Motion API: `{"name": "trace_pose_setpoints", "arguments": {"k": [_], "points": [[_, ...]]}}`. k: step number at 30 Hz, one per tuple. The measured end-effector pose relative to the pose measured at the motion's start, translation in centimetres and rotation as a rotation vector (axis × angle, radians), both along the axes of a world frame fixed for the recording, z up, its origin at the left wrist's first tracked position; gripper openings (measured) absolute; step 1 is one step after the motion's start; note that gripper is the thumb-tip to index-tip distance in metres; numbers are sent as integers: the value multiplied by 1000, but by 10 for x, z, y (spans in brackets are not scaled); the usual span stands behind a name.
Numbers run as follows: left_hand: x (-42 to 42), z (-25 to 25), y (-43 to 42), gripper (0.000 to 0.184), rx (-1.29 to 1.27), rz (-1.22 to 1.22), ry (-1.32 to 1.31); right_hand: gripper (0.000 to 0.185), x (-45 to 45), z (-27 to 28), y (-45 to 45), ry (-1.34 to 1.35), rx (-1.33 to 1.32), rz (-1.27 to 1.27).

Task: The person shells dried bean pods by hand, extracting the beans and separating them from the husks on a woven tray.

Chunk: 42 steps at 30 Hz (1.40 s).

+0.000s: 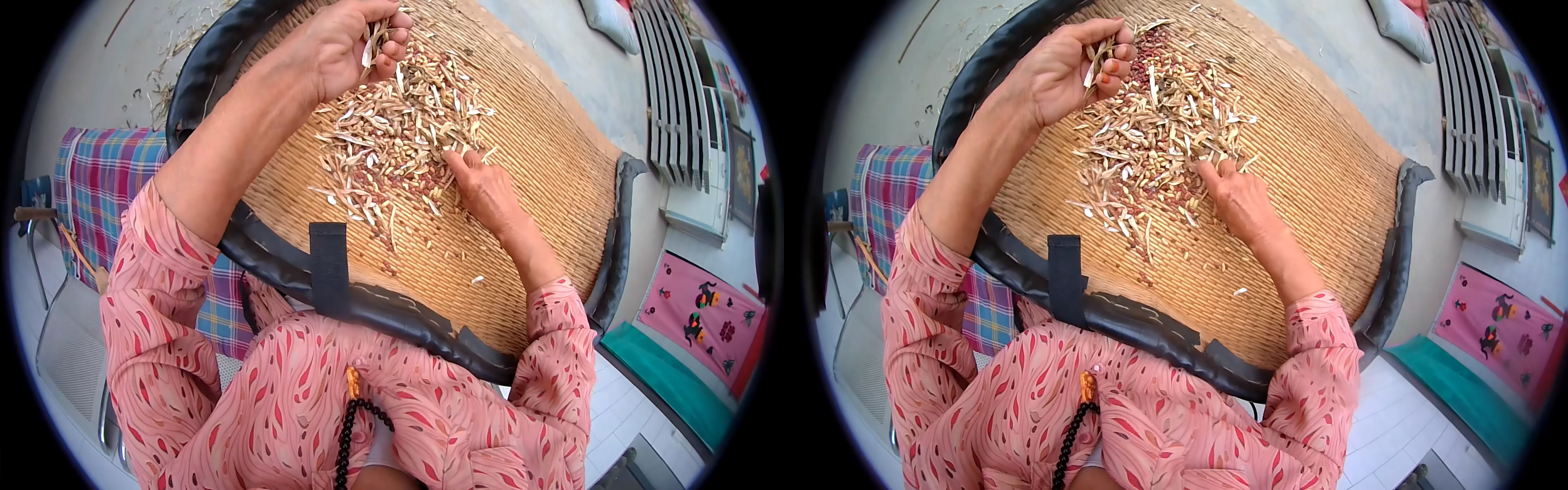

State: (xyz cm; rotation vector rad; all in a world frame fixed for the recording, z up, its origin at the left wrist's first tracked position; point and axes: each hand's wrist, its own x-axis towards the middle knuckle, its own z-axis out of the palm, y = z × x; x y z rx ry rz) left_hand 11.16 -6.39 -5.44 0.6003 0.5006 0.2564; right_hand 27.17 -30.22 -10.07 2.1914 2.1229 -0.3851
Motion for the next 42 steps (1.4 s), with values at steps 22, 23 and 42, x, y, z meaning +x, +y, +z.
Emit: {"name": "trace_pose_setpoints", "arguments": {"k": [22,23,42], "points": [[18,-21,-52,37,-158,-149,65,15,-18,101,73,1498,-182,-689],[22,-21,-57,37,-180,-104,121,20,-22,103,77,1409,-145,-646],[-65,15,95,73,-250,771,-529,21,44,64,42,271,117,-656]]}}
